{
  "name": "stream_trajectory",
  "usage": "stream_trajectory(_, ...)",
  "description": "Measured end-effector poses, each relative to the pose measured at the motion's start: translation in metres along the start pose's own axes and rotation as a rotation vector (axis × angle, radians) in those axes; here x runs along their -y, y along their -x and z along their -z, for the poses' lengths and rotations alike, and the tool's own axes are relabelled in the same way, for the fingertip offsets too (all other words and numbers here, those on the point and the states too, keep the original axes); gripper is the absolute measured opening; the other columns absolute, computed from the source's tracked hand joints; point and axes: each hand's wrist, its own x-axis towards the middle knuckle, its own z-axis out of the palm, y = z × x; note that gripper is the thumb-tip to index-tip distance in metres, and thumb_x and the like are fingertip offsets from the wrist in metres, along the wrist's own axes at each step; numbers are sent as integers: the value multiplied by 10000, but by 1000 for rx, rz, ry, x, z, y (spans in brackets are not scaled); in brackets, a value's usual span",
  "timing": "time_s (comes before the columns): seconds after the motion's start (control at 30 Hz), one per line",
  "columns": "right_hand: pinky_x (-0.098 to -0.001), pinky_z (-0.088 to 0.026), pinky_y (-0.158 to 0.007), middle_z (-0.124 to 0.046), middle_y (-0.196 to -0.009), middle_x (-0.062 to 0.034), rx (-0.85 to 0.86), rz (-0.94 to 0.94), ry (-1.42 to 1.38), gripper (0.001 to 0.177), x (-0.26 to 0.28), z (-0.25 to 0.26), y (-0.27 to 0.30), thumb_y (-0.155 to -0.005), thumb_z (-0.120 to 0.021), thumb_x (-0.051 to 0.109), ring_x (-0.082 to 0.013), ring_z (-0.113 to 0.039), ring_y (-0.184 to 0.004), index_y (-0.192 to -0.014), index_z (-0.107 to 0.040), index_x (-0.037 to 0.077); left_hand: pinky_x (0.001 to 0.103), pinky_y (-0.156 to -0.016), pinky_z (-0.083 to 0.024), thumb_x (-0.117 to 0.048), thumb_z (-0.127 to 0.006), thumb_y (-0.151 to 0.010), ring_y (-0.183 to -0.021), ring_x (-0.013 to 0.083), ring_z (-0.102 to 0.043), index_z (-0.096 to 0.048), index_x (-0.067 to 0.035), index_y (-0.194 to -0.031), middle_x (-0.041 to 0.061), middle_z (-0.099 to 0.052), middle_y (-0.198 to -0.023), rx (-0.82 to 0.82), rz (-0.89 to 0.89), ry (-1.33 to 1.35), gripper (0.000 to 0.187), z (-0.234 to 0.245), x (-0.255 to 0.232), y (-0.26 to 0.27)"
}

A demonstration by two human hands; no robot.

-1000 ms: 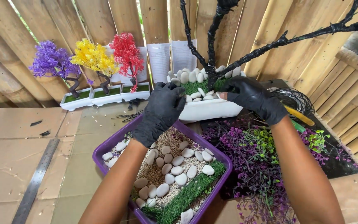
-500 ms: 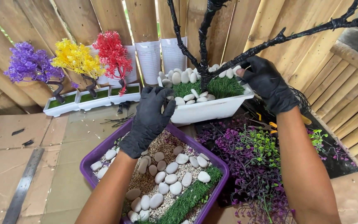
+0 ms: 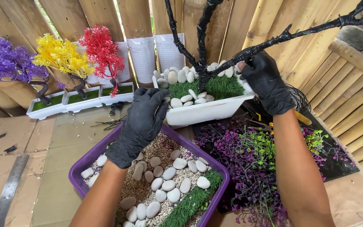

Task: The person arranges white stones and green moss around the base of a black artificial tree in a white rectangular pot. They pick up stones from a purple tray filled with pebbles and carefully place them into the pot to create a decorative pattern.

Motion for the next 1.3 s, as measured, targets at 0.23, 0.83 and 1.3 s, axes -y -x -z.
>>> stream_trajectory(0.23, -413, -542, -756, -683, -789, -145, 20, 179, 184, 154, -15, -3, 5, -985, -781, 153, -357, -687, -751, -972, -686, 33, 520, -907, -566, -224, -620, -1009, -1131, 376, -612, -678, -217, -1284, 74, -688, -1126, -19, 1, 7, 281, -1, 1, 3)
stream_trajectory(0.83, -469, -552, -726, -629, -807, -195, -41, 185, 279, 279, -16, -22, 8, -961, -828, 229, -406, -648, -789, -946, -645, 19, 525, -895, -569, -221, -621, -1005, -1116, 376, -619, -673, -231, -1267, 64, -672, -1117, -22, 4, -3, 268, 0, -1, 3)
stream_trajectory(1.3, -450, -577, -768, -640, -783, -25, 32, 81, 349, 286, -41, -32, 3, -828, -853, 362, -315, -702, -852, -914, -634, 200, 532, -919, -554, -244, -604, -1000, -1130, 385, -606, -671, -258, -1291, 57, -657, -1139, 6, 41, 29, 299, -3, 7, 3)
